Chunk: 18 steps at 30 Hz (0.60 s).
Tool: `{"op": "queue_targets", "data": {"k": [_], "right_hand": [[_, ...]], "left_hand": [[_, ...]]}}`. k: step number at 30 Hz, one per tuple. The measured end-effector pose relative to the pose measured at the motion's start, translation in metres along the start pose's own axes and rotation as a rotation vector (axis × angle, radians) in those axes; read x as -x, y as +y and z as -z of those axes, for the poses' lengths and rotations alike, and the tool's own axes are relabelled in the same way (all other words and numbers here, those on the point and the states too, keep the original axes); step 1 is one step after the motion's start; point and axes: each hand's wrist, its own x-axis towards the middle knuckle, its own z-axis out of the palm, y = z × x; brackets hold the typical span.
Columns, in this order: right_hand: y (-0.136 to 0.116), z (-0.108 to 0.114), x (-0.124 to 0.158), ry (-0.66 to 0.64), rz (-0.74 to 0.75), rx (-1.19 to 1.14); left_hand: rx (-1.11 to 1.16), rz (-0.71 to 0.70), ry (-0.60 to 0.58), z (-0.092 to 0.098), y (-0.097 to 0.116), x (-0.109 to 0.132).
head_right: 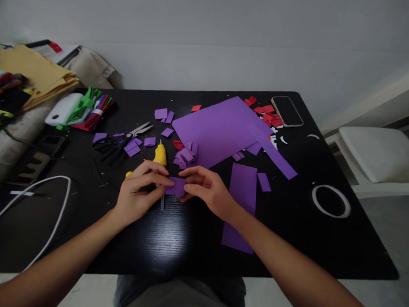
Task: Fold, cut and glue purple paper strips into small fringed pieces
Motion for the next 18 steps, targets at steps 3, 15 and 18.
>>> {"op": "queue_targets", "data": {"k": [3,15,18], "right_hand": [[0.001,-0.002,-0.001,0.067,0.021,0.079],[0.009,-0.010,0.007,0.263,0.250,0.474],[0.010,-0.008,0.005,0.215,0.202,0.413]], "left_hand": [[-0.002,0.017,-0.015,0.000,0.001,0.001],[0.123,0.367,-0.152,-0.006,-0.001,0.005],[0.140,0.362,-0.163,-0.006,-0.001,0.006]]}}
